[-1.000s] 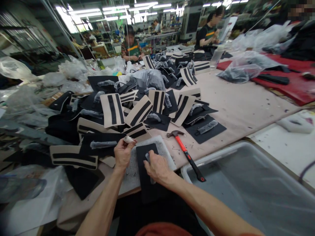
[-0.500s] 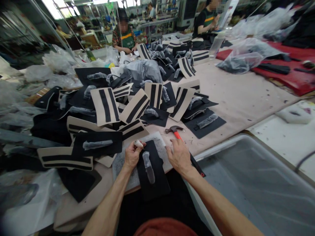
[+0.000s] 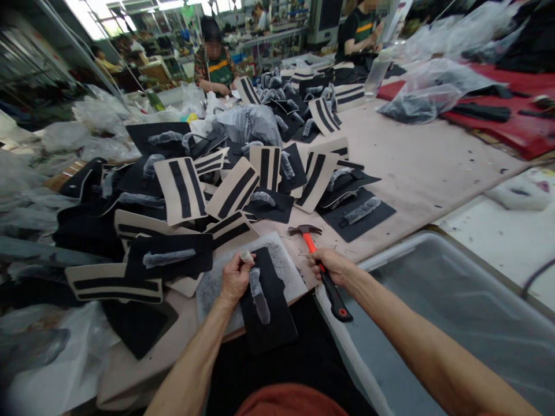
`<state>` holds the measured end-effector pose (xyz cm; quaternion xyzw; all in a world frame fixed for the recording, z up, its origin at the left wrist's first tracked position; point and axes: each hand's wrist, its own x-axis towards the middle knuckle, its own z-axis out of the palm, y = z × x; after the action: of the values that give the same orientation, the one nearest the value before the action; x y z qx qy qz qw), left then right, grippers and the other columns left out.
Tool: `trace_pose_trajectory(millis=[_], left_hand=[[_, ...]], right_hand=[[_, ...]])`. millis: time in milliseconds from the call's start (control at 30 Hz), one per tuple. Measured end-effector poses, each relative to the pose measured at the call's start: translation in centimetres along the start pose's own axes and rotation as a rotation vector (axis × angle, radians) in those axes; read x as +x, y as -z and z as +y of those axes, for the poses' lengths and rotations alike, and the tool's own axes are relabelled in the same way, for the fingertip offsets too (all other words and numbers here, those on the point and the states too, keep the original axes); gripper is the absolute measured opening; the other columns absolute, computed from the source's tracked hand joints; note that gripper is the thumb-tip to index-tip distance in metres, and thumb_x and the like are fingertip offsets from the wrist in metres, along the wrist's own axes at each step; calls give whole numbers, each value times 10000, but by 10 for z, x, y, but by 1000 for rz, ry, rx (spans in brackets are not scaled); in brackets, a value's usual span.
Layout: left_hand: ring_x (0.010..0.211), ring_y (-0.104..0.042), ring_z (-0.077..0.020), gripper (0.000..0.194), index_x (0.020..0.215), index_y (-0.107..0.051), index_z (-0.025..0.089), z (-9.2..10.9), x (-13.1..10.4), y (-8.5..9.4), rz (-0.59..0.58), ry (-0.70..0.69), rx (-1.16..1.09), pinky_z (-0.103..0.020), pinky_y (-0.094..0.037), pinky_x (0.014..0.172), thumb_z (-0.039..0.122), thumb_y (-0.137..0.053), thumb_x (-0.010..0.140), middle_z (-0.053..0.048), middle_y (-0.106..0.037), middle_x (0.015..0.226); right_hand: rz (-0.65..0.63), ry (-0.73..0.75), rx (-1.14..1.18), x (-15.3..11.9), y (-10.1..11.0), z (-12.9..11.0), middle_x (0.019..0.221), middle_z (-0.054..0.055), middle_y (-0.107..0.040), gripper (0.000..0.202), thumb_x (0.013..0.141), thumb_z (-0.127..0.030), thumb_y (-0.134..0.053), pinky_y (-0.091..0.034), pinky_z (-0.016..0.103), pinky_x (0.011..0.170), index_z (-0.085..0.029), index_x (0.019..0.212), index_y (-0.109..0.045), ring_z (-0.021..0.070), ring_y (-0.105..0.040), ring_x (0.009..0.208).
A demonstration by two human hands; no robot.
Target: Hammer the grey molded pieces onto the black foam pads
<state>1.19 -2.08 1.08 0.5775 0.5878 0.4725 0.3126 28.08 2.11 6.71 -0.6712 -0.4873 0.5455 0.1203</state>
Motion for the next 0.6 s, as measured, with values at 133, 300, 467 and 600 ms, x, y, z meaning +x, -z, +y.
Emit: trace_pose_trajectory(millis=[133, 300, 467, 600], left_hand=[[897, -709, -192, 172, 1009, -673, 202, 0, -2, -1, -27, -39, 71, -317, -545, 864, 227, -585, 863, -43, -756, 959], [830, -693, -184, 147, 973, -671, 199, 1, -2, 0, -31, -48, 154, -302, -533, 810, 223, -582, 860, -34, -742, 881], [857, -693, -184, 159, 996, -670, 205, 0, -3, 0, -42, -55, 143, -303, -521, 833, 213, -583, 863, -32, -744, 901], [860, -697, -181, 179, 1023, -668, 199, 2, -3, 0, -44, -51, 96, -299, -519, 845, 207, -566, 877, -35, -747, 894]], right_hand=[[66, 224, 19, -38, -15, -21, 588, -45, -421, 299, 957, -446, -291, -320, 238, 442, -222, 813, -427, 102, -375, 430], [284, 770, -617, -69, -27, -39, 614, 22, -545, 327, 986, -429, -344, -246, 278, 507, -196, 841, -523, 141, -462, 506], [425, 998, -672, -94, -6, -84, 592, -15, -522, 270, 996, -384, -398, -215, 269, 482, -203, 833, -514, 110, -403, 459], [692, 1030, -175, -104, -8, -96, 641, -16, -514, 282, 1021, -421, -328, -297, 254, 500, -211, 935, -495, 116, -458, 506]])
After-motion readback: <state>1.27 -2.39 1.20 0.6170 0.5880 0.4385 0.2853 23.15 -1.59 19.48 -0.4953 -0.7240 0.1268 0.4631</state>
